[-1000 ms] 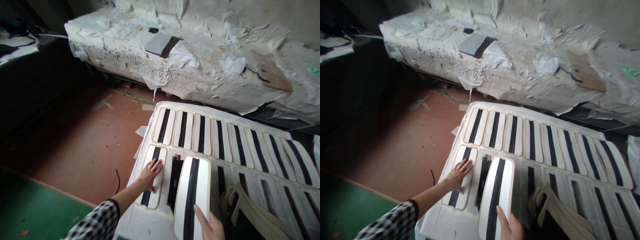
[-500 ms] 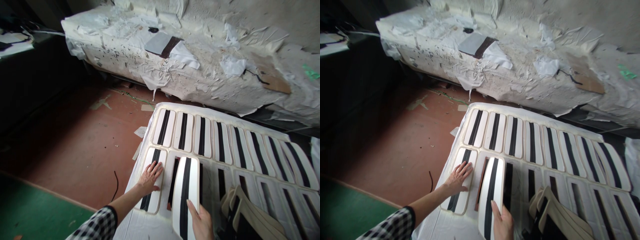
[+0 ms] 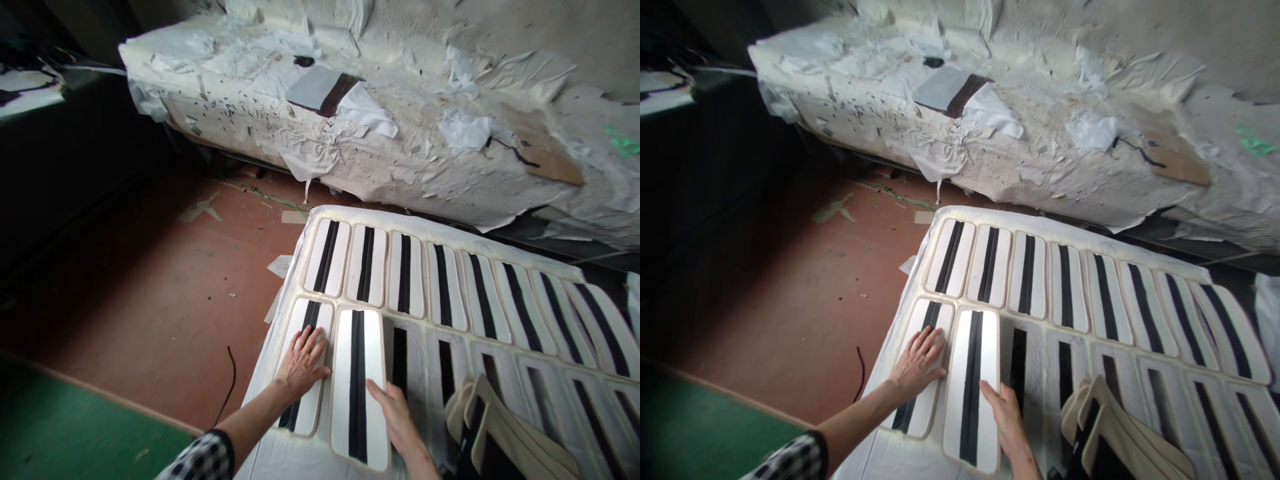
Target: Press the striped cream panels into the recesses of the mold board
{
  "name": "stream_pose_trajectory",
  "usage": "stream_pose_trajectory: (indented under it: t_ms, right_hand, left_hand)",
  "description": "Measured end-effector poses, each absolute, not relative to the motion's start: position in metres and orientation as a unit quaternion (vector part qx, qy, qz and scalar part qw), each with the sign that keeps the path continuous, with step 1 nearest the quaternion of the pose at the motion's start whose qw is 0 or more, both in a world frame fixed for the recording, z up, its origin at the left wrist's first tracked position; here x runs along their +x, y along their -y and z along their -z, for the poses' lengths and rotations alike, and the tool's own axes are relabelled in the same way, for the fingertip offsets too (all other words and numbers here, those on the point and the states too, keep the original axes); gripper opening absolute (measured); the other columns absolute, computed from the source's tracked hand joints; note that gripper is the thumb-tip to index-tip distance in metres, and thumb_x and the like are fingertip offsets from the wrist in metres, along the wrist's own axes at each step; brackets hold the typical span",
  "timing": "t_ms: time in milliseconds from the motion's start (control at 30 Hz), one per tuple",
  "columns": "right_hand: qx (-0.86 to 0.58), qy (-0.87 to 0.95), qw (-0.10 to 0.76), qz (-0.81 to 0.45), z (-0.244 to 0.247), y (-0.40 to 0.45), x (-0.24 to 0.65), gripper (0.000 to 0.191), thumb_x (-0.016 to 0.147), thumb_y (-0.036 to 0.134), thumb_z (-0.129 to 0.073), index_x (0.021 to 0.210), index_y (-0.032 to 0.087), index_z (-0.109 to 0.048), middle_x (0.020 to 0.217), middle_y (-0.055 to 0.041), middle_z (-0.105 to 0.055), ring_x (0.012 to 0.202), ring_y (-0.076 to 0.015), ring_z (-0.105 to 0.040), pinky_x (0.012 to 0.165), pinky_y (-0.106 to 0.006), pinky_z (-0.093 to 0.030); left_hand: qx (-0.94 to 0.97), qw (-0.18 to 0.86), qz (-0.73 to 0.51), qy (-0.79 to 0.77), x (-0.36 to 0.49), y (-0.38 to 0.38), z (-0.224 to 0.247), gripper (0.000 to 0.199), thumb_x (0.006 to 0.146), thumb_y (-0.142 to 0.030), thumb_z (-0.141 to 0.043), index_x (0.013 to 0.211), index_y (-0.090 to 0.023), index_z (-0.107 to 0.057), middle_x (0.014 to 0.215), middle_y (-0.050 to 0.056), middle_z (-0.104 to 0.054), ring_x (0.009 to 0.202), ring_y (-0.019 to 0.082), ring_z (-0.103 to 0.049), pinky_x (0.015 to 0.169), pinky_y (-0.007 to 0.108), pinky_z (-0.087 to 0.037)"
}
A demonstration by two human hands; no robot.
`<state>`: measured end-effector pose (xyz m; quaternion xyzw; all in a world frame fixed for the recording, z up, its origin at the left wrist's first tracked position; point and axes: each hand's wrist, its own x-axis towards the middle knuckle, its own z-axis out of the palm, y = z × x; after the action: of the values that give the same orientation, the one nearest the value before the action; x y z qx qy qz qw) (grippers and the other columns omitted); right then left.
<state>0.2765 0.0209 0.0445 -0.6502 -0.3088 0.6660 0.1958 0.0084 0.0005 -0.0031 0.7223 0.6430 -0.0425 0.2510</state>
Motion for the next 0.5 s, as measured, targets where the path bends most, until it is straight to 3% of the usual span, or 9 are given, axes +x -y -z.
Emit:
stream_pose_trajectory:
  t_ms: [133,267,500]
  right_hand:
    - [-0.650,0.255,0.214,-0.683,-0.037,-0.021,0.267,0.064,0.064,0.064,-0.089,0.098,0.011,-0.078,0.082,-0.0099,-0.081,0.091,-0.0325,-0.077,0.088,-0.040,-0.056]
    - [-0.671,0.217,0.234,-0.669,-0.033,-0.015,0.257,0.058,0.059,0.063,-0.092,0.086,0.014,-0.077,0.078,-0.0090,-0.080,0.089,-0.0337,-0.077,0.083,-0.040,-0.057]
    - [-0.718,0.213,0.240,-0.618,-0.028,-0.016,0.250,0.066,0.054,0.065,-0.091,0.092,0.012,-0.078,0.082,-0.0108,-0.082,0.090,-0.0322,-0.078,0.081,-0.037,-0.060]
  left_hand:
    - [0.709,0.249,0.036,-0.659,0.015,-0.001,0.000,0.088,0.098,-0.083,-0.025,0.160,-0.024,-0.047,0.173,-0.002,-0.009,0.161,0.030,-0.007,0.132,0.053,-0.012]
    - [0.699,0.233,-0.002,-0.676,0.020,0.002,0.005,0.089,0.097,-0.085,-0.021,0.155,-0.025,-0.052,0.172,-0.002,-0.017,0.161,0.030,-0.012,0.132,0.055,-0.015]
    - [0.701,0.210,-0.019,-0.682,0.025,0.007,0.017,0.072,0.097,-0.072,-0.053,0.153,-0.027,-0.053,0.172,-0.003,-0.018,0.161,0.028,-0.013,0.131,0.054,-0.017]
